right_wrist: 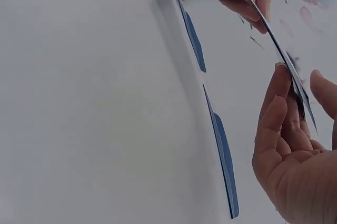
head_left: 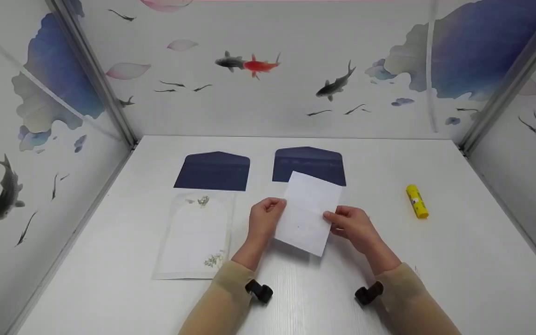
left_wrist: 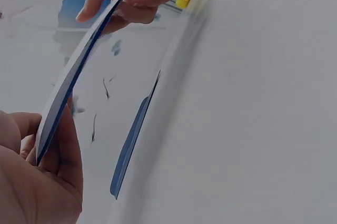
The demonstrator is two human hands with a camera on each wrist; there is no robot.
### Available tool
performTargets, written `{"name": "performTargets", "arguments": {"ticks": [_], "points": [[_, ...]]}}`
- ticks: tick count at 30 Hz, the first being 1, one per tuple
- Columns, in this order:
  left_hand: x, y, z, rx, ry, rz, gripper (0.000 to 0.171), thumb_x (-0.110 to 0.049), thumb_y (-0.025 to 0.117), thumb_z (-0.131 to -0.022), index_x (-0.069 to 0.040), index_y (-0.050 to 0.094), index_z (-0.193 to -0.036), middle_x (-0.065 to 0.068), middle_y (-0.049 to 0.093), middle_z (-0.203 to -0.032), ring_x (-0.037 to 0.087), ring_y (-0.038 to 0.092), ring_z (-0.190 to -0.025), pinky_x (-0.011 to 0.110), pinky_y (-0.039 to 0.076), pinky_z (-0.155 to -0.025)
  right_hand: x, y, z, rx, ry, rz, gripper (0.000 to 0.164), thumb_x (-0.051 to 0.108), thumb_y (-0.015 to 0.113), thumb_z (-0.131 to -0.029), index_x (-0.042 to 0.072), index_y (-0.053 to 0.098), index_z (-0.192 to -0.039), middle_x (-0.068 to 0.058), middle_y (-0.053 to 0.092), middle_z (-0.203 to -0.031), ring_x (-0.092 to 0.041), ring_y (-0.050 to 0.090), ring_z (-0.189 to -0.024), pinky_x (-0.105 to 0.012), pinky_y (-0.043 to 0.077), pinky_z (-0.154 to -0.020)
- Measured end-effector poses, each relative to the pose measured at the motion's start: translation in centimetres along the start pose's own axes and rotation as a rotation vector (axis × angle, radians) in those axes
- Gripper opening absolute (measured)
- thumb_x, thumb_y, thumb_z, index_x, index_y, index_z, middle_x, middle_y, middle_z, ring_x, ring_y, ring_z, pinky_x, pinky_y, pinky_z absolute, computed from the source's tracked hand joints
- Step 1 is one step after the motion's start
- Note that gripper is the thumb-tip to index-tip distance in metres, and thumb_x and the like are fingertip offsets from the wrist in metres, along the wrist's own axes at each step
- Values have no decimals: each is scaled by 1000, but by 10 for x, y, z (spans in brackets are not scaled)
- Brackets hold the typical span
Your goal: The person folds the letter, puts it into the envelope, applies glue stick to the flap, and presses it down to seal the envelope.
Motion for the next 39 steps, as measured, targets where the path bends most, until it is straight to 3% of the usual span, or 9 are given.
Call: {"name": "performTargets", "arguments": {"ticks": [4,10,18,24,27,33,39], "points": [[2,4,1,77,-42,1,19,-23,70,-97,-5,76,-98,-6,62,-72,9,53,-65,21,45,-60,1,-6,0,-71,-9,40,20,22,73,-96,5,64,-94,2,59,-82,-14,57,-81,-24,55,-74],[6,7,0,197,-97,22,17,-19,71,-96,-2,74,-98,-5,66,-73,10,63,-62,24,56,-57,4,-11,-1,-112,4,135,24,27,71,-98,4,65,-105,1,59,-84,-17,55,-87,-23,54,-77],[8,7,-3,223,-114,21,17,-17,71,-96,-1,74,-100,-5,66,-70,10,62,-60,24,56,-55,8,-14,-2,-107,-60,181,20,22,71,-97,5,61,-98,4,61,-76,-13,56,-76,-22,53,-71],[10,9,-2,253,-123,68,27,-15,70,-97,-2,70,-120,-2,72,-74,9,63,-60,23,56,-55,7,-15,-2,-74,-75,178,21,22,68,-100,3,60,-105,4,66,-78,-11,58,-72,-22,53,-66],[10,10,-2,245,-120,89,29,-15,71,-97,-1,69,-122,0,74,-77,8,63,-59,23,56,-55,6,-15,-2,-41,-84,171,22,21,66,-101,2,58,-109,3,69,-79,-11,59,-69,-23,53,-63],[12,9,-3,227,-138,94,26,-17,70,-97,-3,70,-119,4,76,-82,9,64,-61,23,56,-56,7,-16,-1,17,-101,126,32,19,66,-101,-1,60,-126,1,72,-91,-13,63,-78,-23,56,-71],[13,8,-4,300,-142,143,29,-16,67,-100,-2,66,-126,5,77,-89,11,67,-67,26,58,-62,6,-17,-1,47,-121,73,39,14,63,-101,0,59,-137,-3,71,-109,-13,64,-85,-24,58,-76]]}}
Point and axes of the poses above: each hand's wrist, its own z-axis away from the middle knuckle, its own y-axis out of the palm, x = y × z, the point moved 6 cm from there along -z, towards the middle knuckle
